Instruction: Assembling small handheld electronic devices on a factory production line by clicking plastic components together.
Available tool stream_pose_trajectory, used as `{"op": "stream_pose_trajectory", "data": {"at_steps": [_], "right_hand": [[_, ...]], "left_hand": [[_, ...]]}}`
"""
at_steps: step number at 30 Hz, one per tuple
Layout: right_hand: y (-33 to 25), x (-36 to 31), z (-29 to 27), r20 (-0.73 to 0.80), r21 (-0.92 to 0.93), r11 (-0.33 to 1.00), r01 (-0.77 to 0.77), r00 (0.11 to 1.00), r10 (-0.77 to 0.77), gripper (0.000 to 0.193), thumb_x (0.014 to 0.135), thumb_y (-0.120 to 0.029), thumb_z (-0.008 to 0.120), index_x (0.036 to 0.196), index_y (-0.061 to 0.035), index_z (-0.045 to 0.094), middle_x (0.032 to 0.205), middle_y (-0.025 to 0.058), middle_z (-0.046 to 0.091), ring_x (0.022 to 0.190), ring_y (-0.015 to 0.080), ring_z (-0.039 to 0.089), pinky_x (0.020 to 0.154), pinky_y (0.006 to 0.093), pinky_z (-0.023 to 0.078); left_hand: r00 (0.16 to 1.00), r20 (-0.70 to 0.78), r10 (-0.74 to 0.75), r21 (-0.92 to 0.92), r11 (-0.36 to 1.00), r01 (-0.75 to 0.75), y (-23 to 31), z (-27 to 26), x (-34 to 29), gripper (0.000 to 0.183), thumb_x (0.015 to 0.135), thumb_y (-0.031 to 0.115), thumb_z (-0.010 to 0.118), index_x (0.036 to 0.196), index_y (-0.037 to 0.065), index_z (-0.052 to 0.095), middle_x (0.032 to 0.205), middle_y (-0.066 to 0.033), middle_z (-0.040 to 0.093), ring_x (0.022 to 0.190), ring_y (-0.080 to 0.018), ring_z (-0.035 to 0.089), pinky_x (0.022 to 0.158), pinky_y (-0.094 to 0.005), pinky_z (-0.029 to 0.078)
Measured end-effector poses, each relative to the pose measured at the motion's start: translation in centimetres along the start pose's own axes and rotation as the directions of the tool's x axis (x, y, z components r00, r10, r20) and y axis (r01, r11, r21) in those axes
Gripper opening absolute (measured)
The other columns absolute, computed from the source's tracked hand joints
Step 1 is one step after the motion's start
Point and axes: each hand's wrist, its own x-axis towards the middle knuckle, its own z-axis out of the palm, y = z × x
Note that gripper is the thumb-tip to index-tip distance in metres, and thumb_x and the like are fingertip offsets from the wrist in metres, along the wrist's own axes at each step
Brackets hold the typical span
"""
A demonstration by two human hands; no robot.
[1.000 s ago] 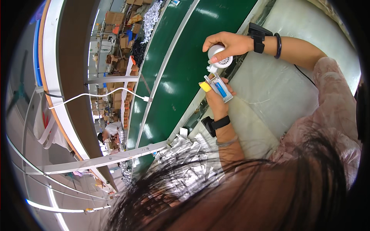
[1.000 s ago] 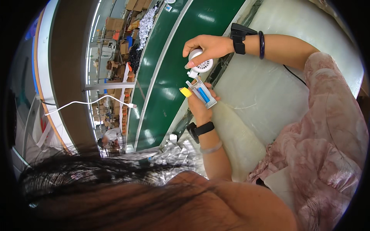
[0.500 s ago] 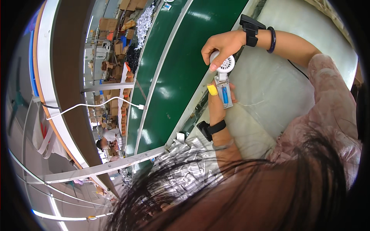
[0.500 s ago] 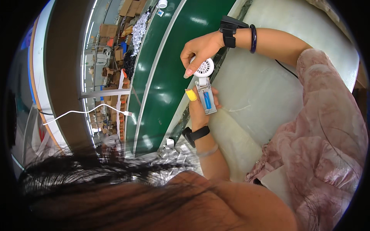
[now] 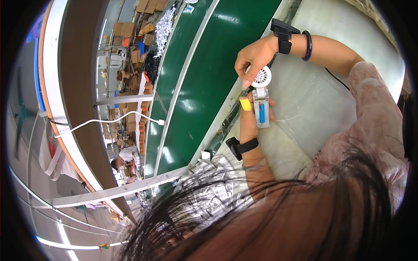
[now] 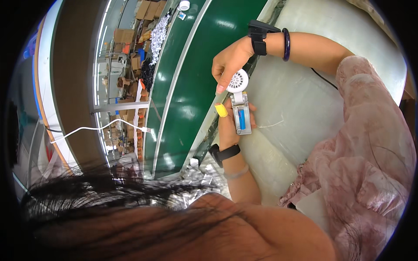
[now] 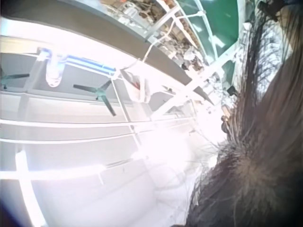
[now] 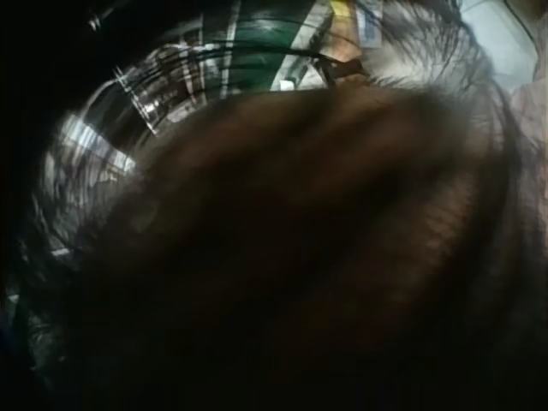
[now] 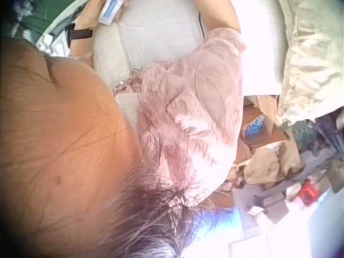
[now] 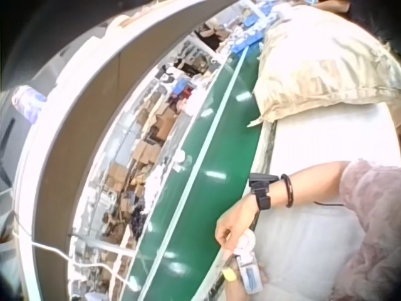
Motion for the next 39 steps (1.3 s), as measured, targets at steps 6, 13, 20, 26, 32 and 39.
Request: {"op": "stream_pose_trajectory", "data": {"at_steps": [6, 13, 20, 26, 32, 39], "right_hand": [[0.2, 0.3, 0.3, 0.01, -0.026, 0.999, 0.022, 1.0, -0.022, 0.051, 0.081, -0.05, 0.069, 0.089, 0.0002, 0.068, 0.081, 0.0073, 0.066, 0.076, 0.0149, 0.063, 0.067, 0.0279, 0.049], [-0.2, 0.5, 1.3, 0.026, -0.01, 1.0, 0.01, 1.0, -0.009, 0.051, 0.082, -0.052, 0.067, 0.086, -0.0009, 0.068, 0.079, 0.0064, 0.065, 0.074, 0.015, 0.061, 0.065, 0.0281, 0.048], [-0.9, 0.7, 2.1, -0.037, -0.009, 0.999, -0.042, 0.998, 0.042, 0.064, 0.093, -0.058, 0.043, 0.083, 0.0006, 0.066, 0.077, 0.0084, 0.064, 0.075, 0.0173, 0.06, 0.067, 0.0304, 0.048], [-0.7, 1.1, 3.3, -0.098, -0.037, 0.999, 0.008, 0.995, -0.012, 0.068, 0.096, -0.059, 0.036, 0.082, -0.0002, 0.066, 0.079, 0.0105, 0.065, 0.076, 0.0215, 0.06, 0.071, 0.0331, 0.049], [-0.8, 1.2, 3.9, -0.197, -0.017, 0.998, -0.056, 0.979, 0.051, 0.067, 0.097, -0.058, 0.034, 0.077, -0.0013, 0.065, 0.074, 0.0115, 0.063, 0.073, 0.0238, 0.061, 0.069, 0.0343, 0.049], [-0.1, 1.4, 4.8, -0.286, -0.189, 0.981, 0.033, 0.954, -0.087, 0.072, 0.095, -0.061, 0.03, 0.066, -0.0012, 0.059, 0.068, 0.014, 0.06, 0.065, 0.0286, 0.057, 0.065, 0.0386, 0.047]], "left_hand": [[1.0, 0.004, -0.013, -0.027, 1.0, 0.013, 0.5, 0.8, 0.1, 0.072, 0.093, 0.068, 0.021, 0.116, 0.005, 0.048, 0.085, -0.0131, 0.063, 0.053, -0.0186, 0.058, 0.046, -0.0303, 0.048], [0.998, -0.05, -0.028, 0.038, 0.999, 0.03, 0.1, 0.8, 0.2, 0.063, 0.097, 0.059, 0.026, 0.1, 0.002, 0.052, 0.076, -0.0105, 0.061, 0.046, -0.0173, 0.056, 0.04, -0.0274, 0.044], [0.984, -0.169, 0.051, 0.066, 0.997, -0.04, 0.9, 3.6, -0.1, 0.059, 0.095, 0.057, 0.036, 0.109, 0.001, 0.046, 0.093, -0.0127, 0.062, 0.046, -0.0195, 0.058, 0.038, -0.0283, 0.045], [0.979, -0.202, 0.024, -0.178, 0.982, -0.06, 0.2, 2.7, 0.5, 0.045, 0.098, 0.045, 0.039, 0.121, 0.006, 0.038, 0.091, -0.0147, 0.06, 0.043, -0.02, 0.056, 0.036, -0.0284, 0.044], [0.967, -0.246, 0.069, -0.11, 0.989, -0.099, 0.1, 2.4, 0.8, 0.037, 0.097, 0.035, 0.044, 0.114, 0.002, 0.042, 0.091, -0.0151, 0.061, 0.047, -0.0206, 0.059, 0.037, -0.0295, 0.044], [0.965, -0.261, 0.024, -0.091, 0.995, -0.049, 0.2, 2.1, 0.9, 0.034, 0.096, 0.03, 0.048, 0.113, 0.0, 0.045, 0.091, -0.0142, 0.062, 0.053, -0.0215, 0.063, 0.045, -0.03, 0.049]]}}
